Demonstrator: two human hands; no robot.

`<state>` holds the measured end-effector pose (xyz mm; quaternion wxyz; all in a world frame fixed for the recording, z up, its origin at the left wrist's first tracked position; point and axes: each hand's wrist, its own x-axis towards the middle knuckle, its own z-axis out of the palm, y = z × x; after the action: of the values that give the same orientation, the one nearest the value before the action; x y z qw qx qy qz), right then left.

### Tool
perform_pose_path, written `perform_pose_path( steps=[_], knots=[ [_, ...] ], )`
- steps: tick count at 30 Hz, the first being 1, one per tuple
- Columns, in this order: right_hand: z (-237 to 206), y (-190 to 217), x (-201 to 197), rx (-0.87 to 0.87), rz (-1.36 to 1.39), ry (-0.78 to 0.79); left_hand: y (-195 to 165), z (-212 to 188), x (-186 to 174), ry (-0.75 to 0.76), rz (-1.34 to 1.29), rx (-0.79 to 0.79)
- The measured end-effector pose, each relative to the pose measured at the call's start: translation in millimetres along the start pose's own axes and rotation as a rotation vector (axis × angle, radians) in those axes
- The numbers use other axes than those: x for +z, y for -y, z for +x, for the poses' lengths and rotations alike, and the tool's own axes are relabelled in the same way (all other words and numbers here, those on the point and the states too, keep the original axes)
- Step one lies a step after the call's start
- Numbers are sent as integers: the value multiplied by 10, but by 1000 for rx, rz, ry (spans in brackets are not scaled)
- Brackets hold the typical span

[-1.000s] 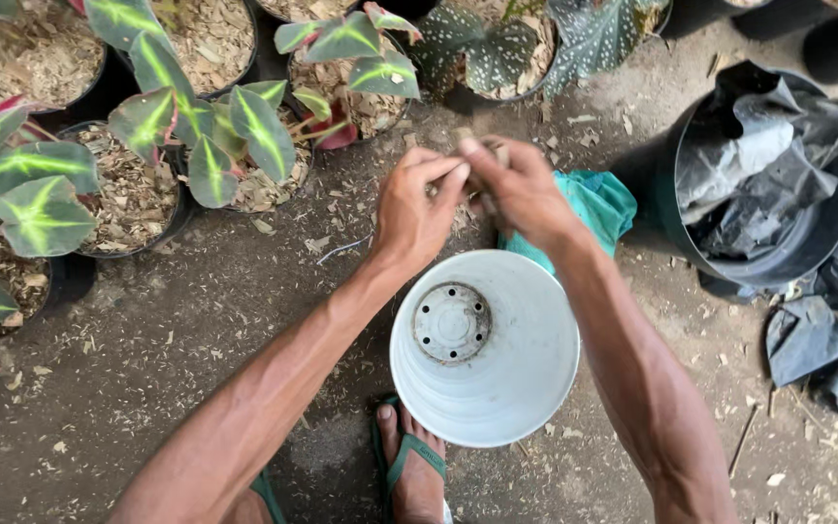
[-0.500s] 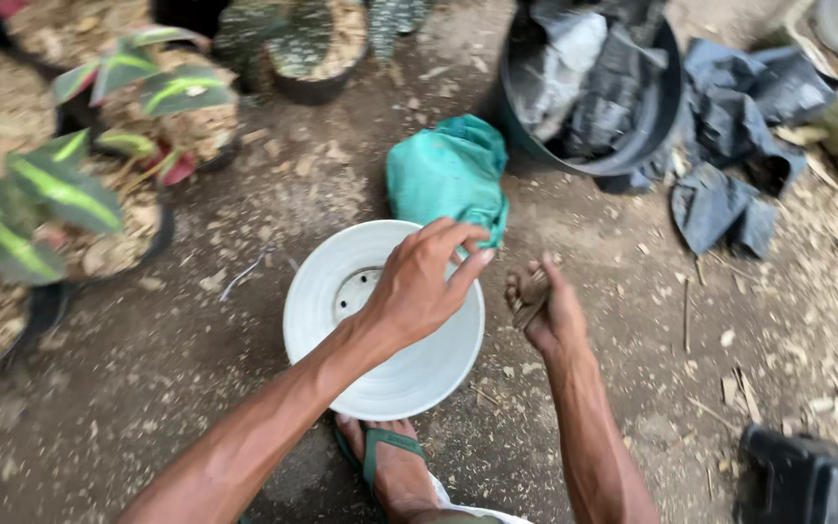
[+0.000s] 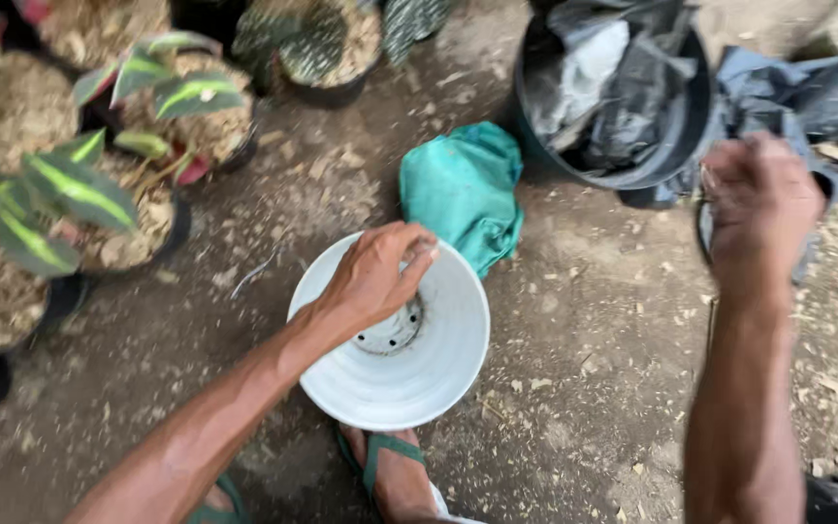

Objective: The person handles potted plants and wood chips, moving pots and spreading wood chips on the ground. They pick up and place down several potted plants and gather wood chips by hand.

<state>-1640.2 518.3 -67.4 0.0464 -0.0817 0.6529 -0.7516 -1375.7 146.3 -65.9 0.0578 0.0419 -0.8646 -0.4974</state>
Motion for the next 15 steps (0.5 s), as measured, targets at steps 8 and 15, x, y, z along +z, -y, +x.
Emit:
perform_pose_path(
  steps=[8, 15],
  knots=[
    [-1146, 84, 2510, 128, -380, 635, 69, -192, -385, -77, -51, -108],
    [-1191, 136, 3402, -71, -647, 998, 145, -485, -1003, -280, 39, -153]
  ],
)
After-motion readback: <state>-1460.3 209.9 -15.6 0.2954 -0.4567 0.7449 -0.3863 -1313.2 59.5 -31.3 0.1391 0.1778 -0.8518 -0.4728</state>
